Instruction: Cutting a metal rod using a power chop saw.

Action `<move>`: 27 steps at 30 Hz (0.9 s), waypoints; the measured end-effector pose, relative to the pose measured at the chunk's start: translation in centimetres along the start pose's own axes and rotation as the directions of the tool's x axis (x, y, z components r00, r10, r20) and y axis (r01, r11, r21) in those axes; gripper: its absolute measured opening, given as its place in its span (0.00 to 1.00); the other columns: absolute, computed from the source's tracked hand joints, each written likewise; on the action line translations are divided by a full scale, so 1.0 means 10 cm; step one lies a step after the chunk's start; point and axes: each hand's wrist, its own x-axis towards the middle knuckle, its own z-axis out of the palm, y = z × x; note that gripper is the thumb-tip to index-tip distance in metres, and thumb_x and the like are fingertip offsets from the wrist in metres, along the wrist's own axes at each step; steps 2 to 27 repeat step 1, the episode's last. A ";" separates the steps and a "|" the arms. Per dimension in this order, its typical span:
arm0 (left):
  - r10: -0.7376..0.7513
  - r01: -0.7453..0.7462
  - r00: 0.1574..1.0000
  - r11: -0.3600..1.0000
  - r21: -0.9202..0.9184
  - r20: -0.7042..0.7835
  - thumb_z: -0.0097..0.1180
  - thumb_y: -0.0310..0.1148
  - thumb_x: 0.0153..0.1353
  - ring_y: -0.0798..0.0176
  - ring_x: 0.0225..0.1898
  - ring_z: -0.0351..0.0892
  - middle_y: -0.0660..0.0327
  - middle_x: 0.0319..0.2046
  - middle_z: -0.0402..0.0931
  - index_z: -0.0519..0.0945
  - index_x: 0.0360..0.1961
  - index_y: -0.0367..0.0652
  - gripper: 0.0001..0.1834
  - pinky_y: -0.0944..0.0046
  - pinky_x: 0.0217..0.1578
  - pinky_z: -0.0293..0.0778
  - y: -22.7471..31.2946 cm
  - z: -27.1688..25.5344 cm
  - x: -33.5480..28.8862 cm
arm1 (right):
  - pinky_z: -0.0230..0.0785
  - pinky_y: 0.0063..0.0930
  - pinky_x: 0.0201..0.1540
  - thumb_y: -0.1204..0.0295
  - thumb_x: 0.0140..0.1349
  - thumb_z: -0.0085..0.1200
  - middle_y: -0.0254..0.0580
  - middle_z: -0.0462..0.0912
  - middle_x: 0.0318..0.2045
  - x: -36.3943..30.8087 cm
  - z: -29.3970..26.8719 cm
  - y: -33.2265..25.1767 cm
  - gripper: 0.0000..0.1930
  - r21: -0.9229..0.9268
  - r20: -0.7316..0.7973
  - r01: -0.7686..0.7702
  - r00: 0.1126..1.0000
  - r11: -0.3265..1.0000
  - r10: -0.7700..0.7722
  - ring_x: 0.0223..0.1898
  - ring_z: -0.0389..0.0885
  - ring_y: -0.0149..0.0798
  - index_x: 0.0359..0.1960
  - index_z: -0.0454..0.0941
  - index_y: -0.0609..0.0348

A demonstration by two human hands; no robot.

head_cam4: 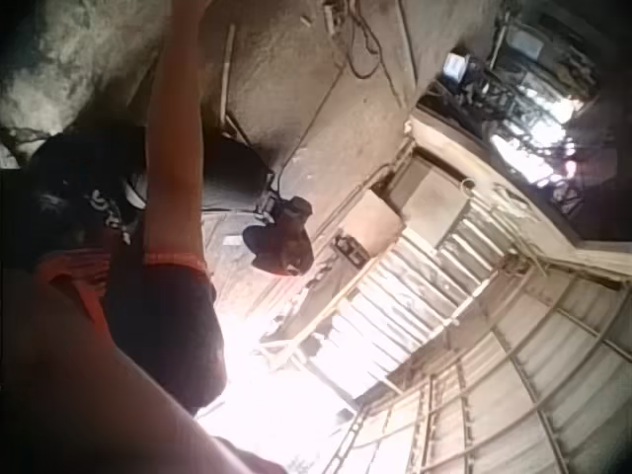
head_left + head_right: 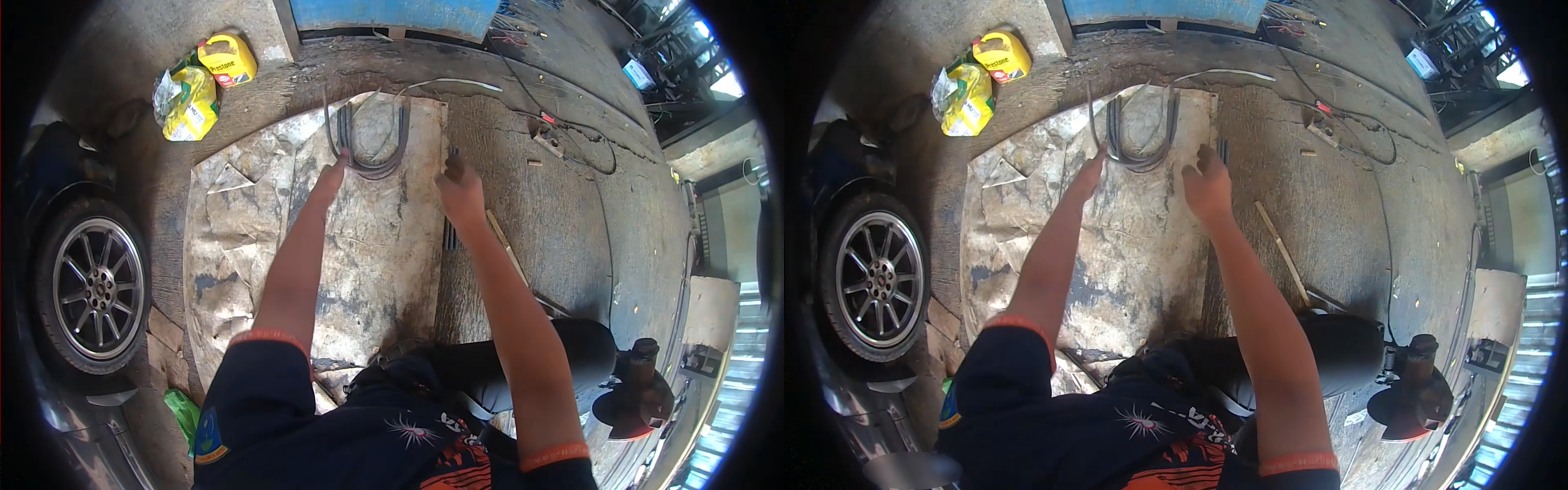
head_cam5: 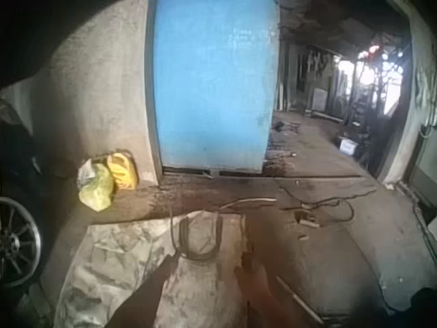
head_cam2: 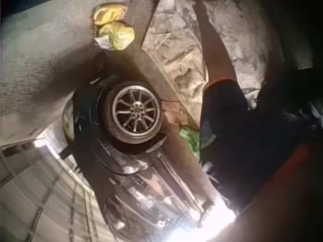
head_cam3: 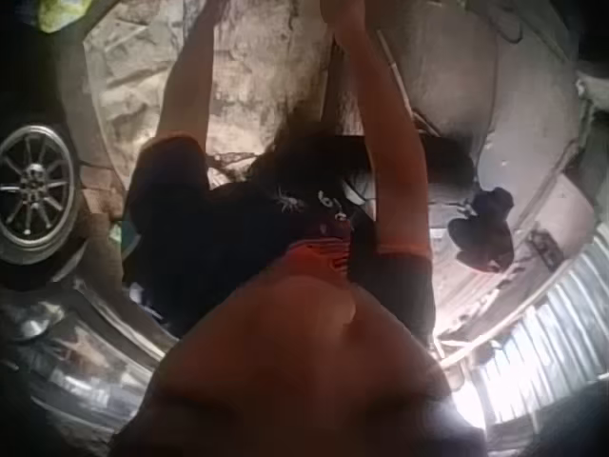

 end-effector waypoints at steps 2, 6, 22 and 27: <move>0.077 -0.058 0.995 0.963 0.264 -0.063 0.36 0.72 0.53 0.44 0.62 0.58 0.36 0.61 0.52 0.41 0.68 0.43 0.53 0.44 0.60 0.53 -0.18 -0.09 0.32 | 0.60 0.34 0.58 0.75 0.55 0.51 0.54 0.71 0.54 0.02 -0.02 0.20 0.28 0.153 0.103 0.086 0.989 0.984 -0.103 0.55 0.71 0.46 0.59 0.61 0.67; 0.077 -0.058 0.995 0.963 0.264 -0.063 0.36 0.72 0.53 0.44 0.62 0.58 0.36 0.61 0.52 0.41 0.68 0.43 0.53 0.44 0.60 0.53 -0.18 -0.09 0.32 | 0.60 0.34 0.58 0.75 0.55 0.51 0.54 0.71 0.54 0.02 -0.02 0.20 0.28 0.153 0.103 0.086 0.989 0.984 -0.103 0.55 0.71 0.46 0.59 0.61 0.67; 0.077 -0.058 0.995 0.963 0.264 -0.063 0.36 0.72 0.53 0.44 0.62 0.58 0.36 0.61 0.52 0.41 0.68 0.43 0.53 0.44 0.60 0.53 -0.18 -0.09 0.32 | 0.60 0.34 0.58 0.75 0.55 0.51 0.54 0.71 0.54 0.02 -0.02 0.20 0.28 0.153 0.103 0.086 0.989 0.984 -0.103 0.55 0.71 0.46 0.59 0.61 0.67; 0.077 -0.058 0.995 0.963 0.264 -0.063 0.36 0.72 0.53 0.44 0.62 0.58 0.36 0.61 0.52 0.41 0.68 0.43 0.53 0.44 0.60 0.53 -0.18 -0.09 0.32 | 0.60 0.34 0.58 0.75 0.55 0.51 0.54 0.71 0.54 0.02 -0.02 0.20 0.28 0.153 0.103 0.086 0.989 0.984 -0.103 0.55 0.71 0.46 0.59 0.61 0.67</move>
